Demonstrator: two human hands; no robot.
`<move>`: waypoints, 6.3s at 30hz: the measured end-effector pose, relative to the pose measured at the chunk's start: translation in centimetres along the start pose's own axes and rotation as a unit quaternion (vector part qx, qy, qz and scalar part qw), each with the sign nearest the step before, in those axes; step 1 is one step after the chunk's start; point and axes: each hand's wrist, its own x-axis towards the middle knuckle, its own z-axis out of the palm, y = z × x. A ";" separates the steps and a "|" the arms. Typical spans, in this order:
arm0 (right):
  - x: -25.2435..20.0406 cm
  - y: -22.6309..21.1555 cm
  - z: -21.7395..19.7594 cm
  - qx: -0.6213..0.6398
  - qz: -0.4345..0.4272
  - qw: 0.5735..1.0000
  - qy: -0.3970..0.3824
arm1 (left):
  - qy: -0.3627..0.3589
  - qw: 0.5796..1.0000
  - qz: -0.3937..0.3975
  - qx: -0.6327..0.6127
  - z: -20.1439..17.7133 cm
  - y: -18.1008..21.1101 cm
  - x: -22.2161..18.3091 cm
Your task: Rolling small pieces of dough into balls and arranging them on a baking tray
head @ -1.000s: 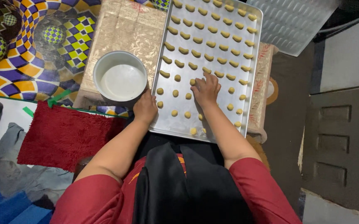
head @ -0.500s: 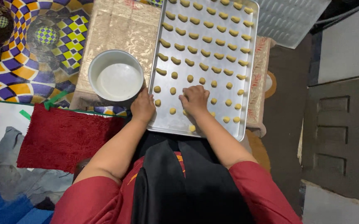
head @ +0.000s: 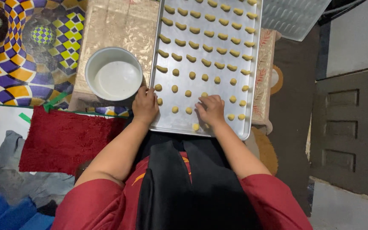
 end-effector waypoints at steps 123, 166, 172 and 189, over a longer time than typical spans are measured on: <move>-5.1 9.2 -4.4 -0.133 0.178 0.975 0.032 | -0.018 0.985 0.135 -0.104 -1.8 0.3 1.1; 2.5 11.6 -8.1 -0.164 0.291 0.937 -0.106 | -0.021 0.988 0.125 -0.084 -1.7 0.4 1.3; 3.5 12.3 -7.8 -0.179 0.276 0.940 -0.095 | -0.018 0.989 0.122 -0.084 -1.9 0.5 1.3; -5.8 9.3 -11.7 -0.106 0.265 0.943 -0.169 | -0.018 0.988 0.123 -0.090 -3.0 0.9 1.3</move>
